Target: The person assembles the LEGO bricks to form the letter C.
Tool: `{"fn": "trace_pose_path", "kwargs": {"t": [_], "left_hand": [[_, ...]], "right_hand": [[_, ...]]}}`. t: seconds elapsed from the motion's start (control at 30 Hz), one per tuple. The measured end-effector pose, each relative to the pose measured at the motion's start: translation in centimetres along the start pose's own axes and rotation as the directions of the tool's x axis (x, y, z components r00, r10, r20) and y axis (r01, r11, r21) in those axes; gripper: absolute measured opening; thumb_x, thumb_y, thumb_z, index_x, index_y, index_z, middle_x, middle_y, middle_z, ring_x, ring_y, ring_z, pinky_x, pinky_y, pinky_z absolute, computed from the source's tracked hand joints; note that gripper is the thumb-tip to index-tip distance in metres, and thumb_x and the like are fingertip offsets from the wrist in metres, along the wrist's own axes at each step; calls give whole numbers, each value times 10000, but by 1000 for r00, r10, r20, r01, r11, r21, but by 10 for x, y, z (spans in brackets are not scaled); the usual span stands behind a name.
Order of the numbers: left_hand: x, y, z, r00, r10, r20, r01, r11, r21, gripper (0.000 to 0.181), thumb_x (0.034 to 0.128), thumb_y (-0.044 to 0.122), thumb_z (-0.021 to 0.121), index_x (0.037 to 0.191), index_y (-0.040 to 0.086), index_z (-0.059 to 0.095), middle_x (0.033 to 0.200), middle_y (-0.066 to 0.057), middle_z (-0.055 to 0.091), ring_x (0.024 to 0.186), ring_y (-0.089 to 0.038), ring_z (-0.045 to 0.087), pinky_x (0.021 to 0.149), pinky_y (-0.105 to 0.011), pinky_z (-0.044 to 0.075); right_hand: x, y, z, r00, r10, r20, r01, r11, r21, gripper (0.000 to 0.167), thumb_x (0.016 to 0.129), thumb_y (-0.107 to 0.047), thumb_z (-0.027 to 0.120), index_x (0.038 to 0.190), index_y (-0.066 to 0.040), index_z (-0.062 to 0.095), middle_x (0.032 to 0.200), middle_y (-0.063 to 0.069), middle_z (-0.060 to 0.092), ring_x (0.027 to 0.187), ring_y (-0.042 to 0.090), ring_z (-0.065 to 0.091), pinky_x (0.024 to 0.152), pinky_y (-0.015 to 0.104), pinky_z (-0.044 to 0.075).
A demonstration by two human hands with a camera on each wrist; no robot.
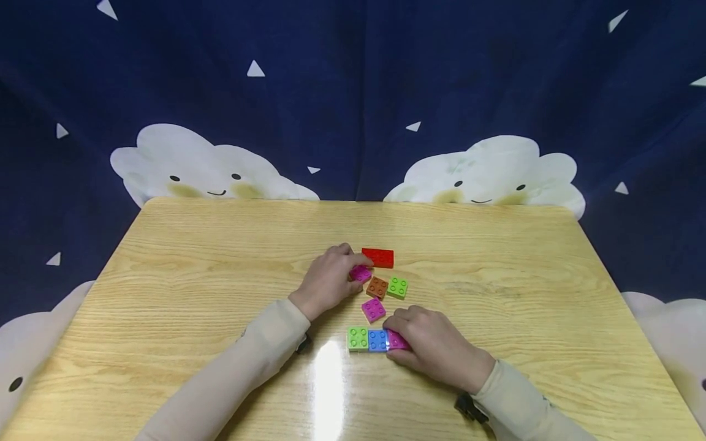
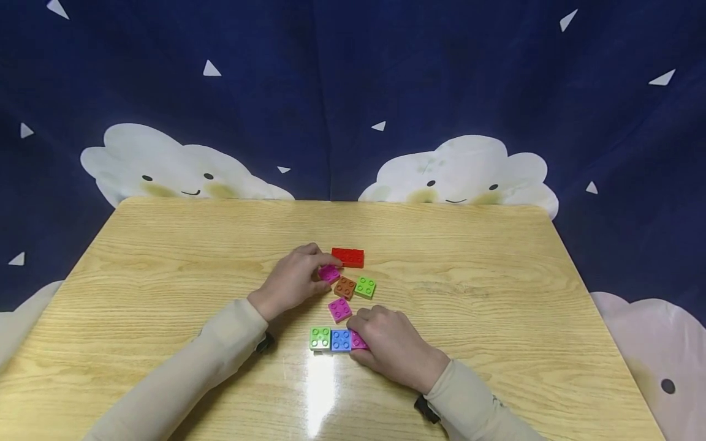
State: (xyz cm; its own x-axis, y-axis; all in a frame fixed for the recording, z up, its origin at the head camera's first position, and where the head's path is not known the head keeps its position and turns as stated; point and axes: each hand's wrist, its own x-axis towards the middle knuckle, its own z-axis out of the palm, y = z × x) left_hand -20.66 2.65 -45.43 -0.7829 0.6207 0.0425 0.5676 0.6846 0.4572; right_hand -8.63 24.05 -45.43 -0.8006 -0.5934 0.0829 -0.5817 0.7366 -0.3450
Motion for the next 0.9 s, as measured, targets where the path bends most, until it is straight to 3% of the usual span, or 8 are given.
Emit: {"fn": "trace_pose_path", "kwargs": {"t": [0.23,0.5,0.9], "left_hand": [[0,0,1,1000,5,19,-5,1000,-4,389,876,66,924,1241,141,810,1075,-101,672,987,-297,612,854,-455,567],[-1,-1,2,999,31,-7,-32,999,-10,384,867,-63,869,1200,118,809,1026,-105,673,952,-301,609,847,-440,565],[-8,2,-2,1000,-1,11,2,999,-32,390,873,83,928,1238,67,794,1003,-94,649,940,-260,574,822,-399,524]], "right_hand": [[0,0,0,1000,0,-2,0,1000,8,303,909,-221,900,1123,-41,784,994,14,751,885,180,685,770,359,594],[1,1,1,1000,4,3,-4,1000,18,298,913,-225,899,1119,-42,785,971,-3,739,859,151,664,744,338,580],[0,1,1,1000,-5,-9,6,1000,12,287,917,-226,896,1113,-49,782,963,-16,733,855,152,657,740,340,573]]}}
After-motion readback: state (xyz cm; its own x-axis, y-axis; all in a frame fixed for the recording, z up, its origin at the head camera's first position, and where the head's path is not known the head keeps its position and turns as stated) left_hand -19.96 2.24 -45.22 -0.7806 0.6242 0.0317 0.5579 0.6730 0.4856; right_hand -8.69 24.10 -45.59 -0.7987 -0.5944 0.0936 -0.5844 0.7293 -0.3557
